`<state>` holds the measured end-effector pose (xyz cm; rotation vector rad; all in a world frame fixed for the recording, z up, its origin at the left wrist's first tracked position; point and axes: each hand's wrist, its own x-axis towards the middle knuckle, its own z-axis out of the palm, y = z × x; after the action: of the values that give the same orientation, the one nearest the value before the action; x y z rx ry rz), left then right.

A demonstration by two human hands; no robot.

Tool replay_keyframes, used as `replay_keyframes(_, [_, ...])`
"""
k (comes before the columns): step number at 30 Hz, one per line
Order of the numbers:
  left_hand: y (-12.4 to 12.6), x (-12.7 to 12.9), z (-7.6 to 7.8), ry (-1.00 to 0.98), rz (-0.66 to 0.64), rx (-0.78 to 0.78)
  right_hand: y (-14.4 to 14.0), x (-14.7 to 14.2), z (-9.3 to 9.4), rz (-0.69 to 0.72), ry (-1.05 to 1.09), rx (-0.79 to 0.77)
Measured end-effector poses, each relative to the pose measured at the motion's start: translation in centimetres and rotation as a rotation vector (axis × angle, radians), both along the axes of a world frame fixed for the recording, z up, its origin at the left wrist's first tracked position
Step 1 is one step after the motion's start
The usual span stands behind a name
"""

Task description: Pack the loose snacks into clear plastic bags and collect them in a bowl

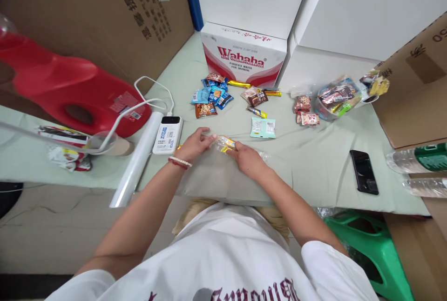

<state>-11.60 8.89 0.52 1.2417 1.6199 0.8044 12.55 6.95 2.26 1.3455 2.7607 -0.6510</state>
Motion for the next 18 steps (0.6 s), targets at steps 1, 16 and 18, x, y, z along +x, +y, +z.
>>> replay_keyframes(1, [0.0,0.4,-0.1,0.032,0.030,0.019,0.3,0.2,-0.2,0.005,0.023,-0.002])
replay_keyframes(16, [-2.1,9.4,-2.8,0.577,0.064,0.325,-0.9,2.6,-3.5,-0.247,0.561,0.199])
replay_keyframes(18, [-1.6,9.4,-2.9,0.576,0.111,0.309,-1.5,3.6,-4.0,-0.512,0.456,0.331])
